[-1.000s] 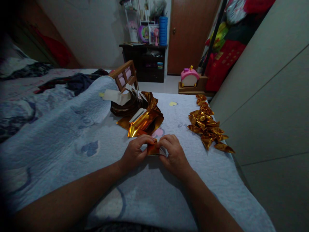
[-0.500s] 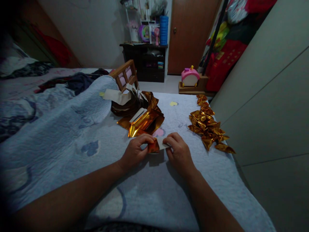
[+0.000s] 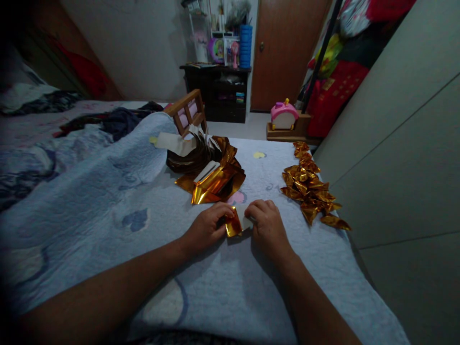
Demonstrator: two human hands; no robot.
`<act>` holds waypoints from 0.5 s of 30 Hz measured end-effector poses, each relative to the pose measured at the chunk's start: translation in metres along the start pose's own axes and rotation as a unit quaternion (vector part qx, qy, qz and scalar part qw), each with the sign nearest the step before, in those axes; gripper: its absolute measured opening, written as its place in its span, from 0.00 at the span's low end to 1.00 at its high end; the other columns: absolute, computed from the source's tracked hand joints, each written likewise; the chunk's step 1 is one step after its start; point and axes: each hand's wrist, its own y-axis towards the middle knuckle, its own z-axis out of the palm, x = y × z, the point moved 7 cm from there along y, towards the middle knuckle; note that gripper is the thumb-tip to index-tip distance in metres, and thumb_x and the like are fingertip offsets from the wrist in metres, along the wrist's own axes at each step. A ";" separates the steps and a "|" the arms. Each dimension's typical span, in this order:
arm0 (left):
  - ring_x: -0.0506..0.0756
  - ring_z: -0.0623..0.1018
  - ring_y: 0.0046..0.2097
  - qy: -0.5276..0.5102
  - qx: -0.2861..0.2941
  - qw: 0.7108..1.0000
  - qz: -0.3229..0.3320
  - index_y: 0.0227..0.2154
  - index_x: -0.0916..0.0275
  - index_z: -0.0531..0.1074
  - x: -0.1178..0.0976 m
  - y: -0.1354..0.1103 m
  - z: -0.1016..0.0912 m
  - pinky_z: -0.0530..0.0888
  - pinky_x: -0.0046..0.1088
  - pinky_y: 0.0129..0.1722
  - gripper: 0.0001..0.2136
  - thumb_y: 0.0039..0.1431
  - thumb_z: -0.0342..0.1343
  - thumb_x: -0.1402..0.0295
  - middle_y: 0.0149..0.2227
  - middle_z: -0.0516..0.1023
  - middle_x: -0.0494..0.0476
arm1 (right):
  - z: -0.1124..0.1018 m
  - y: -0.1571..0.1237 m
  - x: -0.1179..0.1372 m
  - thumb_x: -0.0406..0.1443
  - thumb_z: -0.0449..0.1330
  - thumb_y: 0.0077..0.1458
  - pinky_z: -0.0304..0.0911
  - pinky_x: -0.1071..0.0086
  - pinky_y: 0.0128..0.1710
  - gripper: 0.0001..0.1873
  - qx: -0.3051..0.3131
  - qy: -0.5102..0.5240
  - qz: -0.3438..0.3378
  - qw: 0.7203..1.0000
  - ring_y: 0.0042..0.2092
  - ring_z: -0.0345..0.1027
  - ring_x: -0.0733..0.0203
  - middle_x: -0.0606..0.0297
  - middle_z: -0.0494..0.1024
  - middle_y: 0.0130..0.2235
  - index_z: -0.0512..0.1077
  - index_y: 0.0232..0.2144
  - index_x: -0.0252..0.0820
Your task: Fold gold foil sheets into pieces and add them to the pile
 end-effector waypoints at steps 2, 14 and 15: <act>0.56 0.76 0.44 -0.003 -0.002 1.000 -0.001 0.36 0.61 0.71 -0.001 0.000 -0.001 0.73 0.34 0.46 0.10 0.55 0.56 0.81 0.41 0.77 0.57 | -0.003 -0.001 0.002 0.19 0.49 0.37 0.59 0.57 0.45 0.24 -0.022 -0.020 0.000 1.000 0.45 0.63 0.50 0.57 0.77 0.42 0.74 0.33 0.42; 0.58 0.75 0.44 0.085 0.019 0.996 -0.003 0.36 0.61 0.70 0.000 0.000 0.001 0.71 0.37 0.46 0.07 0.56 0.57 0.78 0.40 0.77 0.57 | 0.005 -0.003 0.021 0.24 0.53 0.53 0.64 0.61 0.44 0.13 0.067 0.102 -0.029 0.992 0.43 0.66 0.54 0.59 0.74 0.38 0.69 0.38 0.41; 0.59 0.74 0.44 0.099 0.026 0.995 -0.004 0.35 0.61 0.70 0.001 0.000 0.002 0.71 0.38 0.46 0.07 0.56 0.57 0.78 0.39 0.77 0.56 | 0.010 -0.003 0.024 0.26 0.55 0.55 0.64 0.61 0.44 0.09 0.087 0.098 -0.026 0.991 0.42 0.65 0.54 0.60 0.74 0.38 0.69 0.38 0.42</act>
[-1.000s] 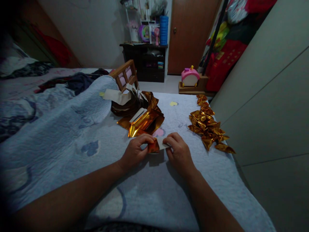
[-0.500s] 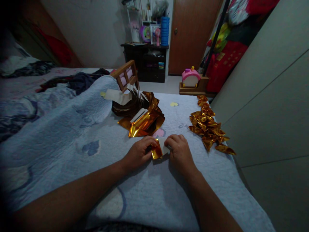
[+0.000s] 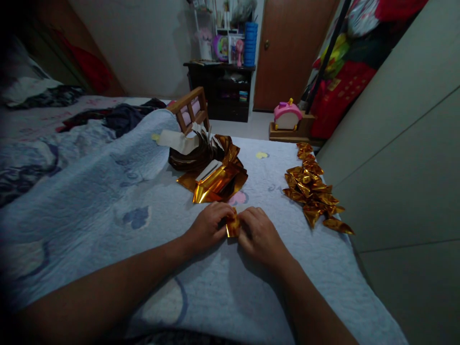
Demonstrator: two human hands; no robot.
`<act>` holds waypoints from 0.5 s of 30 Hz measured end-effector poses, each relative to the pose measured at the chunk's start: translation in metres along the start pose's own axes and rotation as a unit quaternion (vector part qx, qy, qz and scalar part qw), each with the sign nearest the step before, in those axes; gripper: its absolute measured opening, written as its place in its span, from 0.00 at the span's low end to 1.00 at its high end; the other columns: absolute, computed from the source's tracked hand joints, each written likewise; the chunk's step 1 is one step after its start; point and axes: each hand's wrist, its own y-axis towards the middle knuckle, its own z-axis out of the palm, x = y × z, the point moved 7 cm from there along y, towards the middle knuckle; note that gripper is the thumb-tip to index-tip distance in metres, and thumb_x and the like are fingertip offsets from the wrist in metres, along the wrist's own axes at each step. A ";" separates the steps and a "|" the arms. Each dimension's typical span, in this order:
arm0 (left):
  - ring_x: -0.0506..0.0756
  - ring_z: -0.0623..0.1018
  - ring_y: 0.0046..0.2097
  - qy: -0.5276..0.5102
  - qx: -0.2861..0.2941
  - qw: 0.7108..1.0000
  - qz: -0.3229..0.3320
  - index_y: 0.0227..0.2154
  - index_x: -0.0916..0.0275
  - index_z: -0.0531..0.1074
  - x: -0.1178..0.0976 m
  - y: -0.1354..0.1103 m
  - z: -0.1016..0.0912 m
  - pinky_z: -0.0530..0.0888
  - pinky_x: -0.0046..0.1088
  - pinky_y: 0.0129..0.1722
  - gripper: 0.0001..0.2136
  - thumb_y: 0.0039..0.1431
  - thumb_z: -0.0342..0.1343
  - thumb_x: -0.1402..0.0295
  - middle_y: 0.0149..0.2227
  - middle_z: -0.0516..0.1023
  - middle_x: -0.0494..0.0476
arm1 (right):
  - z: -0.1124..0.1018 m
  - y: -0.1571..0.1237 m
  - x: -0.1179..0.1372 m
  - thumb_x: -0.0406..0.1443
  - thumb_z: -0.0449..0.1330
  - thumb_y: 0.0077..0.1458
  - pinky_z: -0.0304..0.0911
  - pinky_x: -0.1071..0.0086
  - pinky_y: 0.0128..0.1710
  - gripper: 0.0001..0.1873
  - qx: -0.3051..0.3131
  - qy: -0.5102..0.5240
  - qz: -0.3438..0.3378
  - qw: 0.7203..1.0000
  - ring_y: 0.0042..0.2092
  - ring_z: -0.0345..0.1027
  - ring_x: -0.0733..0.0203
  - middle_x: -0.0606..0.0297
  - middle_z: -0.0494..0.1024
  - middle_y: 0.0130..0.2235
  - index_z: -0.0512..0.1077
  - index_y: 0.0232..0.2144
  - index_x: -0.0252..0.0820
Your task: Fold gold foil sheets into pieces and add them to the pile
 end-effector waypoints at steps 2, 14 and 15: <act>0.59 0.74 0.44 0.015 0.016 1.000 -0.001 0.35 0.61 0.71 0.001 0.000 0.002 0.70 0.37 0.45 0.07 0.55 0.56 0.78 0.40 0.77 0.56 | 0.010 0.000 0.001 0.31 0.59 0.56 0.63 0.60 0.43 0.04 0.029 -0.019 0.011 0.999 0.42 0.65 0.54 0.60 0.74 0.38 0.68 0.36 0.42; 0.58 0.71 0.43 0.035 0.074 0.993 0.081 0.35 0.63 0.74 -0.003 -0.001 0.002 0.69 0.35 0.45 0.07 0.57 0.55 0.79 0.39 0.76 0.58 | 0.025 0.000 -0.003 0.32 0.65 0.53 0.60 0.59 0.43 0.06 0.079 -0.061 0.018 0.995 0.41 0.62 0.54 0.60 0.72 0.37 0.71 0.34 0.41; 0.57 0.72 0.43 0.030 0.079 0.993 0.082 0.35 0.63 0.74 -0.003 -0.001 0.002 0.68 0.34 0.45 0.07 0.56 0.55 0.79 0.39 0.76 0.58 | 0.025 0.000 -0.003 0.31 0.64 0.53 0.60 0.60 0.43 0.05 0.076 -0.057 0.017 0.995 0.41 0.62 0.54 0.61 0.72 0.37 0.72 0.33 0.41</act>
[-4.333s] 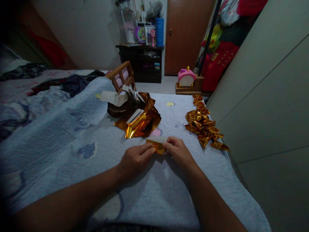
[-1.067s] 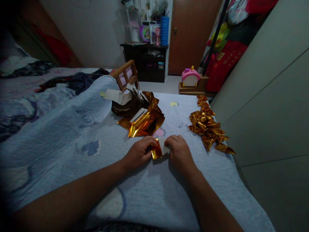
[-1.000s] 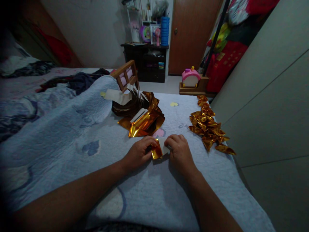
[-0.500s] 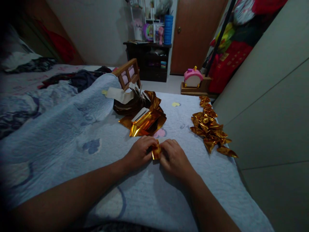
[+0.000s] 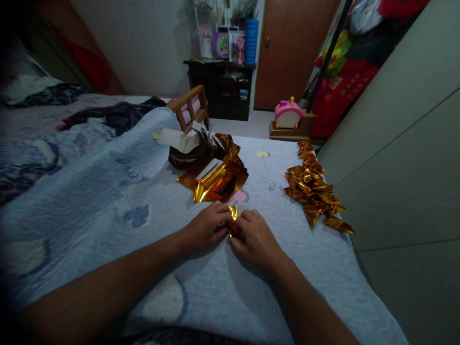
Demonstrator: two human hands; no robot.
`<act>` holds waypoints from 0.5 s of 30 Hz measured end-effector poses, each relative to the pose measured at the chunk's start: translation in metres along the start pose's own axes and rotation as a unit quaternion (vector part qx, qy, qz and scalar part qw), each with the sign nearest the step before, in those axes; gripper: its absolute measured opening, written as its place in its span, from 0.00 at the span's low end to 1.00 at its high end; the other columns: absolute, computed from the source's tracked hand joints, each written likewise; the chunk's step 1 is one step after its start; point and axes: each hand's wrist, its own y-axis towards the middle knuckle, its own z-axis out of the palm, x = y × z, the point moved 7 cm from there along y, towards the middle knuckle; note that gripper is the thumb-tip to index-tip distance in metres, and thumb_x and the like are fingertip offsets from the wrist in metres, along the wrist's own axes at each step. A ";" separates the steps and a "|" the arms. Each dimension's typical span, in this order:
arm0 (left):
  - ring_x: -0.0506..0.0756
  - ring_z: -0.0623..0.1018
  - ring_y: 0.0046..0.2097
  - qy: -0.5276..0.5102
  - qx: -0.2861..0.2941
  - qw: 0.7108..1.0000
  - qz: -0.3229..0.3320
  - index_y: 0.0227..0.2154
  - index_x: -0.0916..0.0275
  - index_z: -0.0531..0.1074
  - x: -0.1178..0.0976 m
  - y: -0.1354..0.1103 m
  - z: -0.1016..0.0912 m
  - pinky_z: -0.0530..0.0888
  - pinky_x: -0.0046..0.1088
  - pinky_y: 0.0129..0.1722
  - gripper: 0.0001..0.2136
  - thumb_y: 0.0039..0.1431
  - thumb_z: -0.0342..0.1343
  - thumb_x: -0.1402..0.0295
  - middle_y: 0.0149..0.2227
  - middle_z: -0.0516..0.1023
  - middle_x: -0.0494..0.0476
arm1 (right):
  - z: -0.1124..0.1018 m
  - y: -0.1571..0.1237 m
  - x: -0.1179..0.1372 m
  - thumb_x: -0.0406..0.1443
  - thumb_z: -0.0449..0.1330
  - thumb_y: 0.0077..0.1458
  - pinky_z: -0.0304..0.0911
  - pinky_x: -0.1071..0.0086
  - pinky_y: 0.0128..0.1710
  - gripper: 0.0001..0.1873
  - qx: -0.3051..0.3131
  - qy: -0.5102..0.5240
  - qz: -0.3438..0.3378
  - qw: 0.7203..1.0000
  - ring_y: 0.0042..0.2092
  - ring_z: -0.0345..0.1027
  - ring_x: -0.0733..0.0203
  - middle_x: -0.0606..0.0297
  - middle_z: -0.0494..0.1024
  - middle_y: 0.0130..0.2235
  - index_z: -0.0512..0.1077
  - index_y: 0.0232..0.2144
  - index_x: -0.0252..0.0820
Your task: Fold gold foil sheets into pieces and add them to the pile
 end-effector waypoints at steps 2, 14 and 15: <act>0.57 0.72 0.43 -0.012 0.010 1.000 -0.002 0.35 0.62 0.74 0.002 0.000 0.000 0.69 0.34 0.44 0.07 0.56 0.55 0.79 0.40 0.76 0.58 | 0.000 0.000 -0.001 0.29 0.63 0.54 0.60 0.61 0.42 0.04 -0.005 0.012 0.001 1.000 0.41 0.62 0.55 0.61 0.72 0.37 0.72 0.33 0.42; 0.56 0.72 0.41 -0.012 0.022 0.999 -0.029 0.35 0.62 0.75 0.013 0.002 -0.001 0.69 0.33 0.43 0.08 0.67 0.52 0.70 0.37 0.74 0.57 | -0.002 0.001 -0.008 0.31 0.56 0.64 0.63 0.61 0.43 0.09 -0.022 0.042 0.032 0.998 0.41 0.65 0.56 0.60 0.73 0.37 0.75 0.32 0.41; 0.56 0.71 0.41 -0.005 0.022 0.999 -0.031 0.35 0.62 0.75 0.013 0.002 0.000 0.69 0.33 0.43 0.08 0.67 0.51 0.70 0.37 0.74 0.57 | -0.002 0.002 -0.009 0.31 0.56 0.64 0.63 0.61 0.43 0.10 -0.025 0.041 0.035 0.998 0.41 0.65 0.57 0.60 0.73 0.37 0.75 0.31 0.42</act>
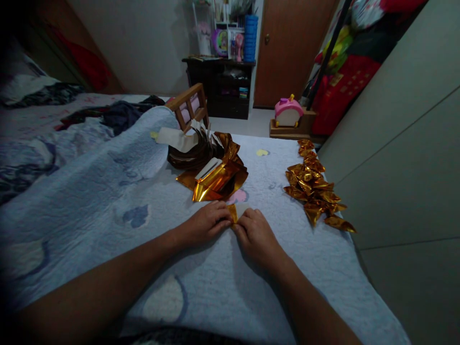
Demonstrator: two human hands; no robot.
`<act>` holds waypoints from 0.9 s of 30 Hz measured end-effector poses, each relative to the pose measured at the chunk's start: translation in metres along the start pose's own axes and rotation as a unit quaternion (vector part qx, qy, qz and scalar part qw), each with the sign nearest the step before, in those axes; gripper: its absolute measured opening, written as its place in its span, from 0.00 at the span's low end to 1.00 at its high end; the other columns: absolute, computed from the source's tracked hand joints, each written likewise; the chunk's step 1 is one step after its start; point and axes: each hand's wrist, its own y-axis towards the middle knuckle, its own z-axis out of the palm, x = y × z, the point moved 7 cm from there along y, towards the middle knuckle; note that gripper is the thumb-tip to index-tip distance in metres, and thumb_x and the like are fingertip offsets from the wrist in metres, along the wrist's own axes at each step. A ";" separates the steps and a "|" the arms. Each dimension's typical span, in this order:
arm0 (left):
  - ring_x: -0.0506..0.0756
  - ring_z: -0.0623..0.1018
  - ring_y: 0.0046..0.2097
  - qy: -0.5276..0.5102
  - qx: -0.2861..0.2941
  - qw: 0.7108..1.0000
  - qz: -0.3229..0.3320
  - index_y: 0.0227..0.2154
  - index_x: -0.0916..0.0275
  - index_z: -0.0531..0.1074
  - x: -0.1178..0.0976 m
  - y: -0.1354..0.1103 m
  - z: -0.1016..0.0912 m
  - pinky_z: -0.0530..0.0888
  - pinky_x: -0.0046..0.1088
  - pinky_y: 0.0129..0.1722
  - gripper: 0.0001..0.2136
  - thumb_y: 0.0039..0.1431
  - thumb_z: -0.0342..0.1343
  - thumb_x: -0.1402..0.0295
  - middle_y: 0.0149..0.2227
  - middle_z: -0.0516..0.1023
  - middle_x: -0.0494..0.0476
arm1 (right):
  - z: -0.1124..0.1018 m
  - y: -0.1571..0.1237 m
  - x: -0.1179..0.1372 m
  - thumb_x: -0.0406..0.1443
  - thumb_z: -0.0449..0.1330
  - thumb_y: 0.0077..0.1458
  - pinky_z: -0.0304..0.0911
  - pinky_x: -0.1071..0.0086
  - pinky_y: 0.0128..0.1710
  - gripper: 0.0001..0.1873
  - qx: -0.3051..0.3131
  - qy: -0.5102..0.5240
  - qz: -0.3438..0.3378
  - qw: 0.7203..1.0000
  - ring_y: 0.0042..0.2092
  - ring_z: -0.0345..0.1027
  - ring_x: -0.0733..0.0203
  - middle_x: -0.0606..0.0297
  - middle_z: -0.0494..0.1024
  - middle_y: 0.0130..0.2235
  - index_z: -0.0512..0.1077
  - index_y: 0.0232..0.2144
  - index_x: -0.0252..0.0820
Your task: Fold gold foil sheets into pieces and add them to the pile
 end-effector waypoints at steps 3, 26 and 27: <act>0.57 0.71 0.40 0.017 -0.002 1.000 -0.016 0.35 0.62 0.74 0.001 0.000 0.001 0.68 0.34 0.42 0.07 0.67 0.52 0.70 0.37 0.73 0.57 | 0.001 0.000 -0.005 0.31 0.57 0.62 0.63 0.61 0.42 0.09 -0.016 -0.019 0.019 1.000 0.40 0.66 0.56 0.61 0.73 0.36 0.75 0.30 0.42; 0.57 0.70 0.41 0.026 0.011 0.997 -0.070 0.30 0.62 0.70 0.001 0.000 0.001 0.66 0.35 0.42 0.06 0.65 0.54 0.69 0.36 0.70 0.55 | 0.001 0.000 -0.011 0.31 0.61 0.57 0.61 0.60 0.39 0.09 -0.068 -0.047 0.054 0.995 0.38 0.65 0.55 0.61 0.72 0.33 0.71 0.25 0.43; 0.57 0.69 0.41 0.031 0.011 0.997 -0.071 0.30 0.62 0.70 0.001 0.000 0.001 0.66 0.35 0.42 0.06 0.64 0.54 0.69 0.36 0.70 0.55 | 0.001 0.001 -0.011 0.30 0.61 0.57 0.61 0.60 0.39 0.09 -0.066 -0.049 0.058 0.995 0.38 0.65 0.55 0.61 0.72 0.33 0.70 0.25 0.43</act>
